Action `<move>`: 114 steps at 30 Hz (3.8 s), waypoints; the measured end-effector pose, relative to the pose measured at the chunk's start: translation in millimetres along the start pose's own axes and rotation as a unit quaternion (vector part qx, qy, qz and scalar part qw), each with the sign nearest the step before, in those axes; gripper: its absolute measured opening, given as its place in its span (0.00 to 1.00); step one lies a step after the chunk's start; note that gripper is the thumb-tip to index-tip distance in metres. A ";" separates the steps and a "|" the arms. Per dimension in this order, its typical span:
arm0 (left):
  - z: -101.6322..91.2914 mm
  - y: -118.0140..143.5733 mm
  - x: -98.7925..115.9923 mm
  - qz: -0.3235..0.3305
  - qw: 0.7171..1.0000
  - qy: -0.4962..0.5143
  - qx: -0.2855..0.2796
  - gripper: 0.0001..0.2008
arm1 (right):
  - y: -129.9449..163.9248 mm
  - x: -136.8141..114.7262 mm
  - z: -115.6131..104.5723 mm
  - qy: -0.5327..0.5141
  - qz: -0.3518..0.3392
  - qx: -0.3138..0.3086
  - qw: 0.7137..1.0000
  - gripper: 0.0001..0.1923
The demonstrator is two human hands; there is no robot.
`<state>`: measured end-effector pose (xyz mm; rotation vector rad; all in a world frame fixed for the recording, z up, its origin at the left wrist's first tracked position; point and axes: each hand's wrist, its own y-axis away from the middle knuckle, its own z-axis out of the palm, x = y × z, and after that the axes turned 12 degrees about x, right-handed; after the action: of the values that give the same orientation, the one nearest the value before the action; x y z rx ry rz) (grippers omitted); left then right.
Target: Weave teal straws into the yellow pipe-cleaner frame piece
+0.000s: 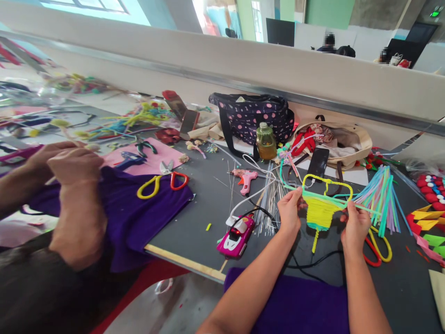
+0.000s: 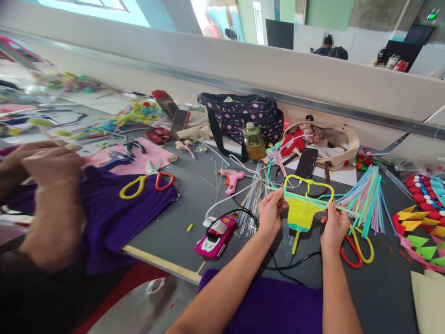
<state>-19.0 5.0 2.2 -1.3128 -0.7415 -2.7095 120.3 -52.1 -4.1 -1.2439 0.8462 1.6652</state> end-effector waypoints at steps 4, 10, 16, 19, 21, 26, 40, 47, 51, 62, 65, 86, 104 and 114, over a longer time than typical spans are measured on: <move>0.4 1.0 1.0 -0.014 1.000 0.002 -0.002 0.16 | 0.2 0.2 -0.9 0.010 0.000 0.001 1.000 0.18; 1.2 1.7 2.5 -0.006 1.000 -0.004 -0.011 0.17 | 0.2 0.1 -0.5 0.014 0.003 0.006 1.000 0.18; 0.8 0.4 1.9 -0.005 1.000 -0.006 -0.010 0.17 | 0.1 -0.1 -0.5 0.016 0.001 0.007 1.000 0.17; 0.6 0.2 1.9 -0.004 1.000 -0.010 -0.010 0.17 | 0.9 -1.5 0.2 0.013 -0.007 0.006 1.000 0.17; 0.4 0.2 2.0 -0.004 1.000 -0.010 -0.009 0.17 | 1.0 -2.0 0.7 0.013 -0.009 0.007 1.000 0.17; -0.2 -1.0 1.3 -0.014 1.000 -0.006 -0.008 0.17 | 0.0 -1.7 1.1 0.004 -0.002 0.004 1.000 0.17; -1.2 -4.5 -2.0 -0.034 0.999 0.002 -0.039 0.17 | -0.5 -3.9 1.6 -0.010 -0.008 -0.005 1.000 0.16; -1.1 -5.2 -0.8 -0.077 0.995 0.018 -0.058 0.16 | -4.9 0.2 0.2 -0.012 0.006 -0.004 1.000 0.18; -1.9 -6.2 -1.2 -0.087 0.992 0.026 -0.081 0.16 | -6.2 -0.1 -0.2 -0.018 0.025 0.003 1.000 0.19; -2.5 -7.9 -2.7 -0.128 0.986 0.044 -0.102 0.14 | -7.4 -0.2 -0.7 -0.040 0.035 0.008 0.999 0.18; -3.0 -8.2 -3.1 -0.129 0.986 0.044 -0.100 0.14 | -7.0 -0.3 -0.6 -0.041 0.033 0.004 0.999 0.17; -1.3 -5.6 -1.0 -0.122 0.985 0.024 -0.122 0.17 | -5.7 -1.3 0.0 -0.035 0.033 0.008 0.999 0.19; 0.5 1.2 -3.9 -0.120 0.976 0.003 -0.180 0.19 | -38.7 -9.3 -19.7 -0.093 0.017 0.074 0.993 0.13; 1.3 -0.9 -1.3 -0.121 0.981 0.005 -0.153 0.19 | -63.3 -22.2 -44.3 -0.109 -0.073 0.171 0.976 0.07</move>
<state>-17.5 6.2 1.5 -1.3401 -0.5288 -3.1254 197.8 -71.9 3.9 -0.8490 0.8400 1.4349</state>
